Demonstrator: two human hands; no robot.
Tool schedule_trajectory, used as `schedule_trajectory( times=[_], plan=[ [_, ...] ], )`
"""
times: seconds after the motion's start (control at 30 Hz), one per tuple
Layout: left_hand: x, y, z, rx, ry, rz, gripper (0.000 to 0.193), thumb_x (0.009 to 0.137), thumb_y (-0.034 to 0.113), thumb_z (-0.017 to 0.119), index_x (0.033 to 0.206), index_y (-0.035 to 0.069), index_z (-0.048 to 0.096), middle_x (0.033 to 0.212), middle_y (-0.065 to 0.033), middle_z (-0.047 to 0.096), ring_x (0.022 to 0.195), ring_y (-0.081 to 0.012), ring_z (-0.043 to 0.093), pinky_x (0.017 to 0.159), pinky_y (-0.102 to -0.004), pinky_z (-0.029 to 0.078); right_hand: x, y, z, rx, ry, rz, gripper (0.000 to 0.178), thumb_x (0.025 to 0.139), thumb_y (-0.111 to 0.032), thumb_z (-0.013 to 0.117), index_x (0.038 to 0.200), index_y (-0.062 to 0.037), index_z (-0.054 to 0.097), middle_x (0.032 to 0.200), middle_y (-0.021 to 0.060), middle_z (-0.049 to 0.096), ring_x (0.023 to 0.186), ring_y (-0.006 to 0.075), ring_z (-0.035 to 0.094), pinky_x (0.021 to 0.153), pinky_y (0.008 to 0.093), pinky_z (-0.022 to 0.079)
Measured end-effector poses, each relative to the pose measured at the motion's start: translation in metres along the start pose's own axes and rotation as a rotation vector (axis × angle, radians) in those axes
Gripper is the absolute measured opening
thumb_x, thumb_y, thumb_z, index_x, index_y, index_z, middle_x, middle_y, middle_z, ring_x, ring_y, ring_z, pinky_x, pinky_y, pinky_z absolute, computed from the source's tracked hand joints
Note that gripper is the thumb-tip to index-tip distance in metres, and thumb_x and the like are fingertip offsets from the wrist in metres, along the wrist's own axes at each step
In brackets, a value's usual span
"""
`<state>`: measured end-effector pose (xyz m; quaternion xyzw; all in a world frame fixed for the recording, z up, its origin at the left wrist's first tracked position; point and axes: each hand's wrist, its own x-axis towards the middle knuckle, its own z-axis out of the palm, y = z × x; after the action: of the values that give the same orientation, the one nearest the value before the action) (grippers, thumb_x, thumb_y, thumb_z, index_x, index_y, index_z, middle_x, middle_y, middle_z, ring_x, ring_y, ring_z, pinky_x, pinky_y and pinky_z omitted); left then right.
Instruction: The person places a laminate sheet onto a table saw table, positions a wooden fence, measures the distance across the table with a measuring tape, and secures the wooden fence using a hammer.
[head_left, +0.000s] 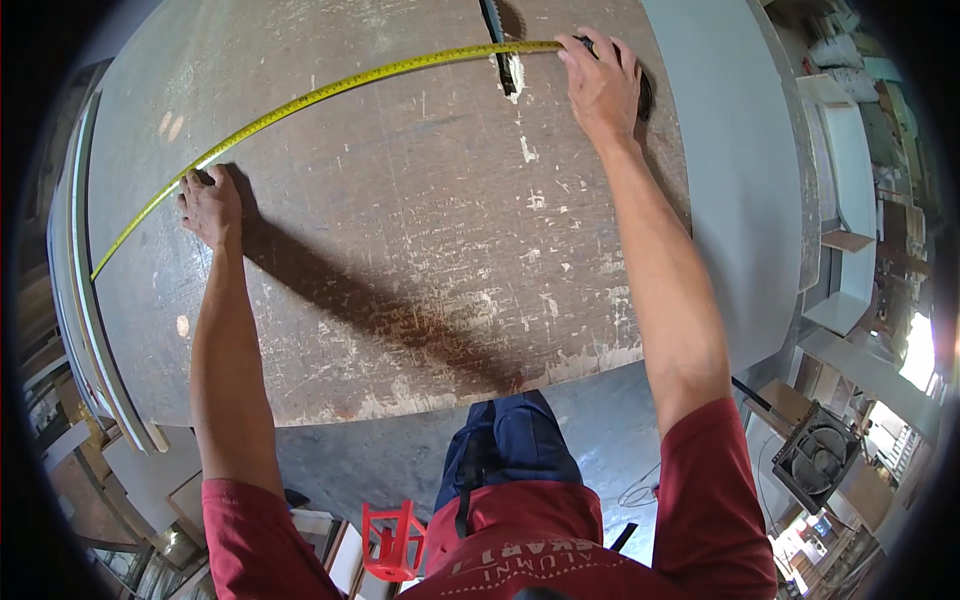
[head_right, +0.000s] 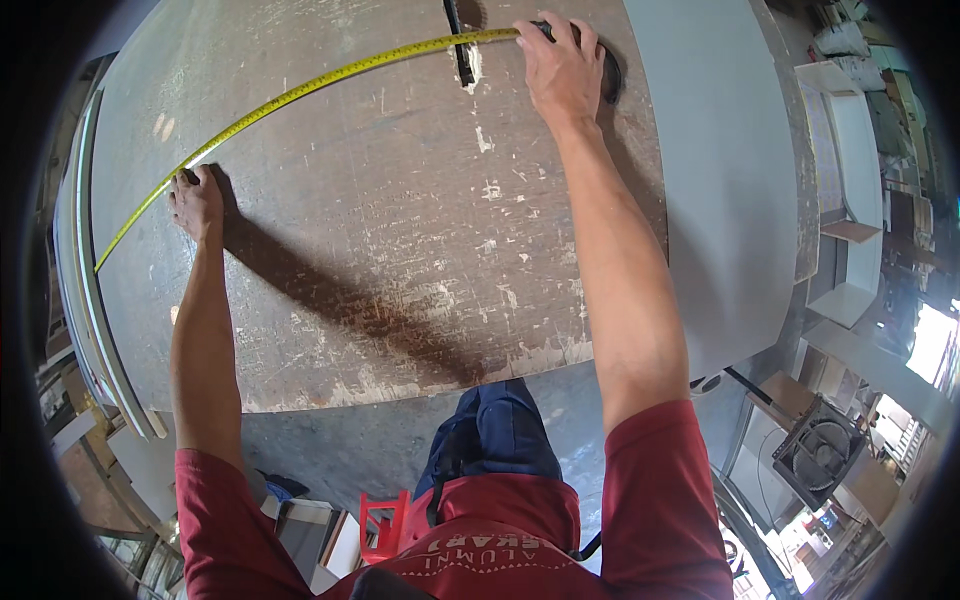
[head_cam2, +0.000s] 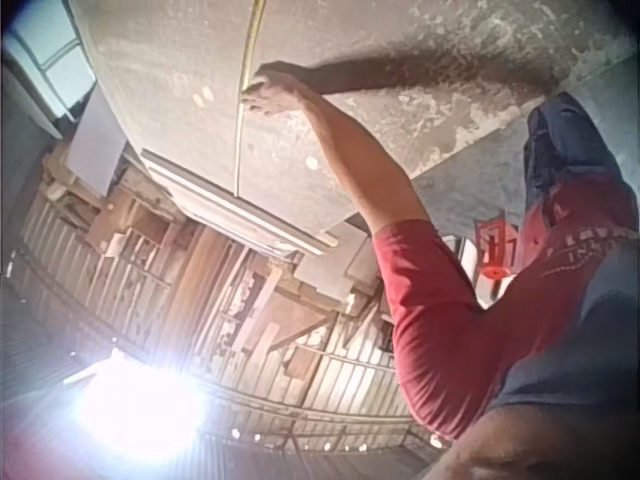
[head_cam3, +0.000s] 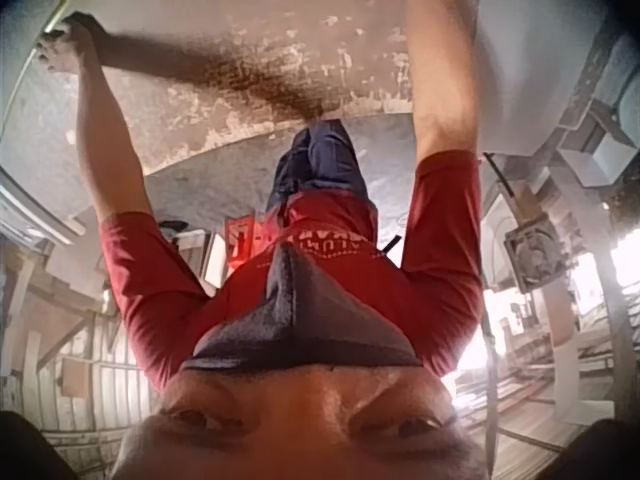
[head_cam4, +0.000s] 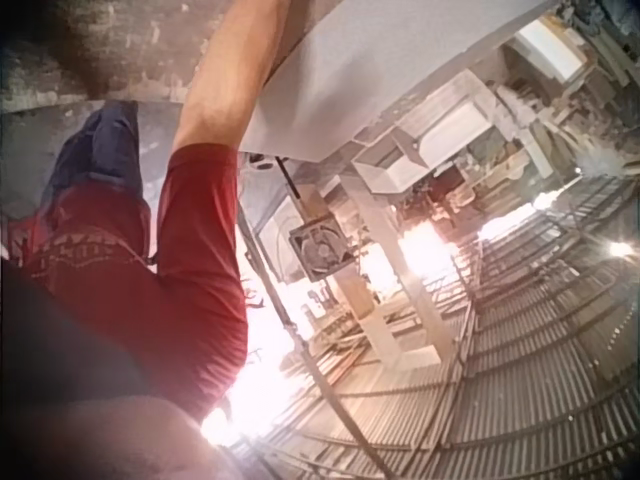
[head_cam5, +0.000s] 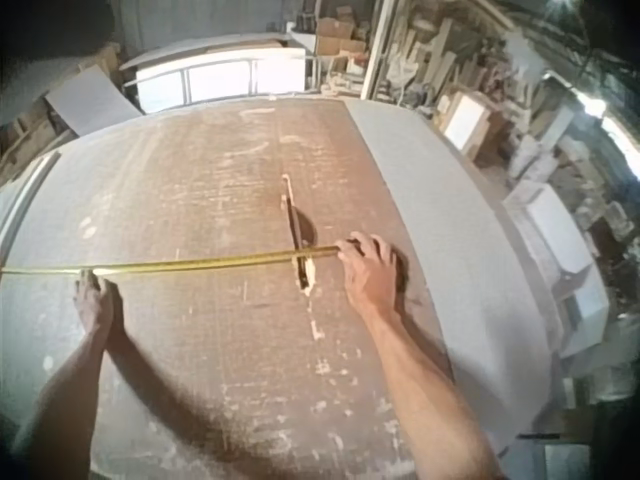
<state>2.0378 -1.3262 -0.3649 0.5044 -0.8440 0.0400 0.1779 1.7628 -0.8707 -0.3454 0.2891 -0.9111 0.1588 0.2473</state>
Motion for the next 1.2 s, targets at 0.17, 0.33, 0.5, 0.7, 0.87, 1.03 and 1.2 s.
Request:
schedule_trajectory(
  times=[0.17,0.33,0.5,0.7,0.87,1.03,1.2],
  plan=[
    [0.002,-0.006,-0.001,0.026,-0.002,0.010,0.063,0.092,0.046,0.043,0.142,0.007,0.052,0.148,-0.0104,0.049,0.137,-0.0335,0.044,0.110,-0.0541,0.034,0.000,-0.009,-0.004,-0.022,0.026,-0.017,0.025,0.097,-0.027,0.062,0.120,-0.0259,0.070,0.131,-0.0013,0.061,0.123,0.0319,0.050,0.102,0.0481,0.043],
    [0.004,-0.003,0.000,0.021,-0.009,0.013,0.063,0.092,0.046,0.043,0.140,0.007,0.054,0.147,-0.0106,0.050,0.136,-0.0342,0.044,0.109,-0.0533,0.035,0.002,-0.004,-0.003,-0.002,0.057,-0.017,0.025,0.096,-0.027,0.062,0.120,-0.0270,0.070,0.130,-0.0021,0.061,0.123,0.0307,0.050,0.102,0.0493,0.043],
    [0.005,-0.007,0.001,-0.001,-0.028,0.014,0.065,0.093,0.047,0.042,0.143,0.008,0.052,0.151,-0.0101,0.047,0.140,-0.0355,0.041,0.112,-0.0534,0.032,0.005,-0.015,-0.016,0.055,-0.073,0.081,0.026,0.095,-0.018,0.061,0.119,-0.0128,0.071,0.132,0.0071,0.059,0.126,0.0320,0.048,0.106,0.0496,0.039],
    [0.005,-0.009,0.003,0.001,-0.050,0.002,0.067,0.093,0.049,0.040,0.147,0.010,0.049,0.156,-0.0092,0.042,0.142,-0.0366,0.037,0.115,-0.0525,0.029,0.005,-0.012,-0.017,0.047,-0.095,0.071,0.026,0.096,-0.016,0.060,0.120,-0.0135,0.071,0.134,0.0072,0.058,0.127,0.0319,0.047,0.106,0.0494,0.038],
    [0.003,-0.006,0.003,0.006,-0.065,-0.013,0.067,0.093,0.049,0.040,0.148,0.010,0.048,0.157,-0.0087,0.040,0.144,-0.0371,0.036,0.116,-0.0519,0.027,0.001,-0.006,-0.003,-0.019,0.029,0.026,0.023,0.096,-0.026,0.062,0.118,-0.0264,0.071,0.129,-0.0025,0.061,0.123,0.0302,0.050,0.102,0.0499,0.043],
    [0.003,-0.008,0.003,0.014,-0.039,0.005,0.067,0.094,0.048,0.039,0.149,0.011,0.046,0.158,-0.0084,0.040,0.143,-0.0379,0.037,0.115,-0.0535,0.028,0.001,-0.007,0.000,-0.022,0.042,0.021,0.023,0.096,-0.025,0.062,0.116,-0.0262,0.071,0.128,-0.0026,0.062,0.124,0.0301,0.050,0.102,0.0506,0.043],
    [0.003,-0.005,0.004,0.028,-0.055,0.007,0.067,0.094,0.048,0.039,0.149,0.012,0.046,0.158,-0.0079,0.040,0.143,-0.0377,0.037,0.115,-0.0544,0.028,0.000,-0.005,-0.003,-0.055,0.028,0.008,0.023,0.096,-0.026,0.062,0.118,-0.0264,0.070,0.129,-0.0013,0.061,0.123,0.0306,0.050,0.102,0.0502,0.043]
  ],
)
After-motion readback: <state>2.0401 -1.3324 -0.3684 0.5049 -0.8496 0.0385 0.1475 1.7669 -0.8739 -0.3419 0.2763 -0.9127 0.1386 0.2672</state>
